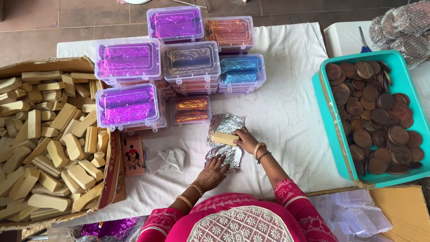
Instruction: The recorder is wrapping rectangular wooden pieces in colorful foil and placing them into plastic containers.
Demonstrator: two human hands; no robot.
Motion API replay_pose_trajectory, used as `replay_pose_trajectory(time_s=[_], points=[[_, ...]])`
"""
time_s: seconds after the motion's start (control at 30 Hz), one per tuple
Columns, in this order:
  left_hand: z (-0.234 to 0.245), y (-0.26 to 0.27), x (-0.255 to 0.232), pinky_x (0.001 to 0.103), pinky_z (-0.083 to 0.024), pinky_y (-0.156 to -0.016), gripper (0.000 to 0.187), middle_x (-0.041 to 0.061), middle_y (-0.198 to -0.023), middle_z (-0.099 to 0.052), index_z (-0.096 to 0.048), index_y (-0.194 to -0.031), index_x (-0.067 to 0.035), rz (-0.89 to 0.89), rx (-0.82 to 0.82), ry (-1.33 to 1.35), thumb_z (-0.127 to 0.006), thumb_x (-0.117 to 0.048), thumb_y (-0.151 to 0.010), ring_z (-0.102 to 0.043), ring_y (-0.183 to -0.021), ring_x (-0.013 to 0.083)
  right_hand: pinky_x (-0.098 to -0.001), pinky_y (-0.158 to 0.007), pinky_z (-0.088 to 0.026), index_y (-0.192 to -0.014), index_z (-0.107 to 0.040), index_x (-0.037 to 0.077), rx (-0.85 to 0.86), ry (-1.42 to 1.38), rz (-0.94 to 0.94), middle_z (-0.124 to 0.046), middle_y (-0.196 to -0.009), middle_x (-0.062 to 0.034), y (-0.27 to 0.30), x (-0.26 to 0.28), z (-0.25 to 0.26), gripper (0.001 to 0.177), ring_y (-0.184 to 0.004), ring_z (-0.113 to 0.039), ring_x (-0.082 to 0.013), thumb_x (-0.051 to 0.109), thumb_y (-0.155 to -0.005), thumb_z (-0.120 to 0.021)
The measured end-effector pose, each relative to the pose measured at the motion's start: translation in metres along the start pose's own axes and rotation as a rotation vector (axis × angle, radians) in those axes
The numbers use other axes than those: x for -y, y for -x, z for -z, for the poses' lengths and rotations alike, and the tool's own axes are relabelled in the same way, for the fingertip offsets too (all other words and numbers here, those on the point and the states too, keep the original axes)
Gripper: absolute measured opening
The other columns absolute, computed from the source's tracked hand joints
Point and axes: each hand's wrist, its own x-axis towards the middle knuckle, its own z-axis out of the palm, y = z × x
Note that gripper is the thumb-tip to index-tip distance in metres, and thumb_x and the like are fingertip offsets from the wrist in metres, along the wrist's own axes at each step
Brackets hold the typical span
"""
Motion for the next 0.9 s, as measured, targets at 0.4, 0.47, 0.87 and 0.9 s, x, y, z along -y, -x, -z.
replay_pose_trajectory(time_s=[0.4, 0.47, 0.87, 0.9], points=[[-0.010, 0.005, 0.010, 0.047, -0.031, -0.120, 0.047, 0.021, -0.157, -0.037, -0.052, -0.144, -0.010, 0.031, -0.024, 0.005, -0.059, -0.024, -0.100, -0.028, -0.148, 0.0390, -0.0423, -0.101, -0.051, -0.142, -0.048, 0.024, 0.018, 0.409, -0.061, -0.050, -0.129, -0.0059, 0.015, 0.091, 0.022, 0.086, -0.119, -0.050, -0.0304, 0.039, -0.068, -0.088], [0.005, 0.007, 0.004, 0.048, -0.034, -0.118, 0.046, 0.021, -0.152, -0.041, -0.053, -0.140, -0.009, 0.020, -0.068, 0.055, -0.061, -0.024, -0.097, -0.032, -0.145, 0.0394, -0.0430, -0.101, -0.051, -0.142, -0.049, 0.023, -0.006, 0.361, -0.015, -0.051, -0.129, -0.0070, 0.015, 0.073, 0.010, 0.081, -0.120, -0.051, -0.0307, 0.037, -0.071, -0.087], [0.041, -0.030, 0.043, 0.042, -0.057, -0.098, 0.053, 0.021, -0.131, -0.055, -0.056, -0.131, -0.005, 0.139, -0.403, 0.002, -0.060, 0.010, -0.081, -0.052, -0.124, 0.0415, -0.0430, -0.103, -0.049, -0.131, -0.060, 0.020, -0.140, 0.136, 0.054, -0.054, -0.124, -0.0056, 0.017, 0.051, 0.000, 0.052, -0.118, -0.052, -0.0297, 0.031, -0.085, -0.081], [0.043, -0.035, 0.047, 0.042, -0.056, -0.099, 0.058, 0.020, -0.130, -0.056, -0.055, -0.133, -0.005, 0.138, -0.346, -0.052, -0.060, 0.012, -0.078, -0.052, -0.122, 0.0398, -0.0409, -0.102, -0.051, -0.128, -0.061, 0.021, -0.191, 0.188, 0.045, -0.055, -0.123, -0.0034, 0.017, 0.053, 0.002, 0.045, -0.116, -0.053, -0.0282, 0.032, -0.089, -0.079]])
